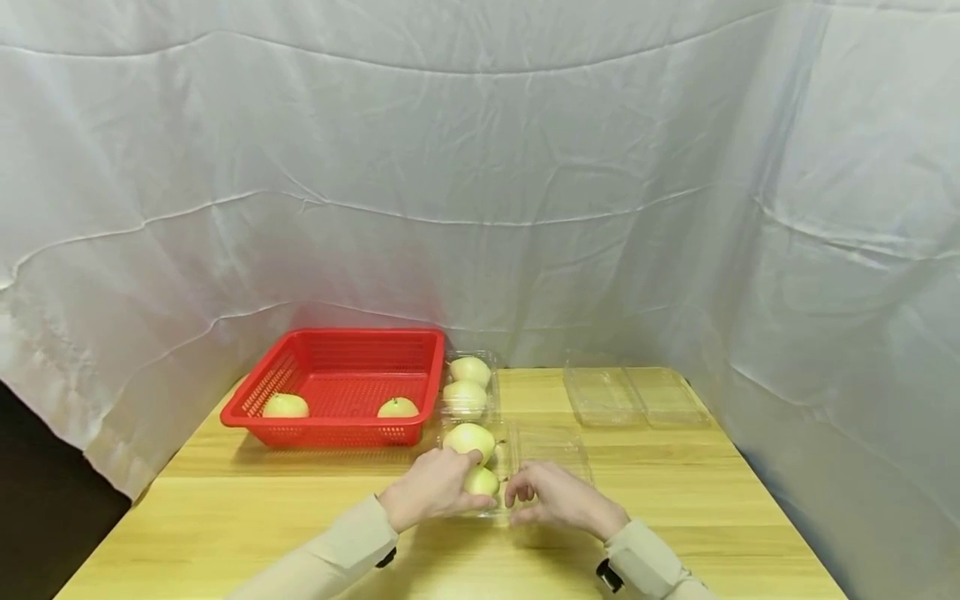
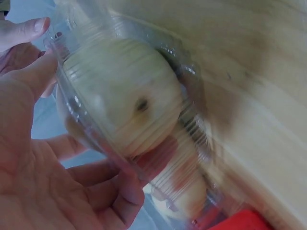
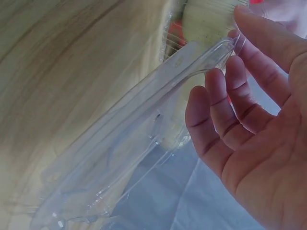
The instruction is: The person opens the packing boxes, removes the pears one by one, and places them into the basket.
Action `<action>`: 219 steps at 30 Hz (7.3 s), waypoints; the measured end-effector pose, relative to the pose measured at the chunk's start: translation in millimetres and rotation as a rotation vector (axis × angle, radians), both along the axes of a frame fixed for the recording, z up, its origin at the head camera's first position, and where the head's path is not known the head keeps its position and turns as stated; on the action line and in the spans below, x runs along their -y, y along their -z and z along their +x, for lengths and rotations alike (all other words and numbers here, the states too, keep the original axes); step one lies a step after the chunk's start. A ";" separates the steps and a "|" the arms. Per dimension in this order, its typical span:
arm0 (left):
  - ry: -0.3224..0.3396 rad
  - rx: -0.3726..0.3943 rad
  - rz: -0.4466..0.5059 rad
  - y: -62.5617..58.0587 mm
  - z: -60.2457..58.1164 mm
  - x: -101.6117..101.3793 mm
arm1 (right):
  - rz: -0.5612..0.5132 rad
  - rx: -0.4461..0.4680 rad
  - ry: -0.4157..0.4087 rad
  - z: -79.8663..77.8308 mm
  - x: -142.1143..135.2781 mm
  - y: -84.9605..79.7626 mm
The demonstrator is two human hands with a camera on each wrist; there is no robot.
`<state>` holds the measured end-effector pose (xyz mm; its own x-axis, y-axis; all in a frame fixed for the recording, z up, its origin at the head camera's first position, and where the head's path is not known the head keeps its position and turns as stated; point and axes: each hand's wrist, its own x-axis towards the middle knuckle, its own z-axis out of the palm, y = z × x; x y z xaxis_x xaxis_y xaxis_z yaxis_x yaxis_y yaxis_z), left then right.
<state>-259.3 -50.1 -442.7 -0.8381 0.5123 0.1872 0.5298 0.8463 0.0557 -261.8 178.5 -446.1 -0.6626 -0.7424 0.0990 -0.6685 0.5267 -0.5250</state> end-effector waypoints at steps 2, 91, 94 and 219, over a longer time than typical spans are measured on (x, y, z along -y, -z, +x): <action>-0.014 0.020 0.014 0.1 0.3 -0.8 | -0.001 -0.008 -0.003 -0.2 0.1 0.7; -0.560 -0.017 0.887 -30.1 -64.7 141.9 | -0.042 -0.520 0.101 -53.7 129.1 -22.5; -0.592 -0.017 0.868 -28.5 -71.1 152.6 | 0.010 -0.570 0.084 -56.9 135.2 -23.0; -0.283 -0.367 0.340 -6.3 -70.4 92.0 | -0.004 -0.322 -0.003 -69.3 101.9 -33.5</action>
<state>-329.7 -142.1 -436.4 -0.7830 0.1370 0.6067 0.3209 0.9246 0.2053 -331.1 76.7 -412.6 -0.5944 -0.7438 0.3057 -0.8023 0.5227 -0.2882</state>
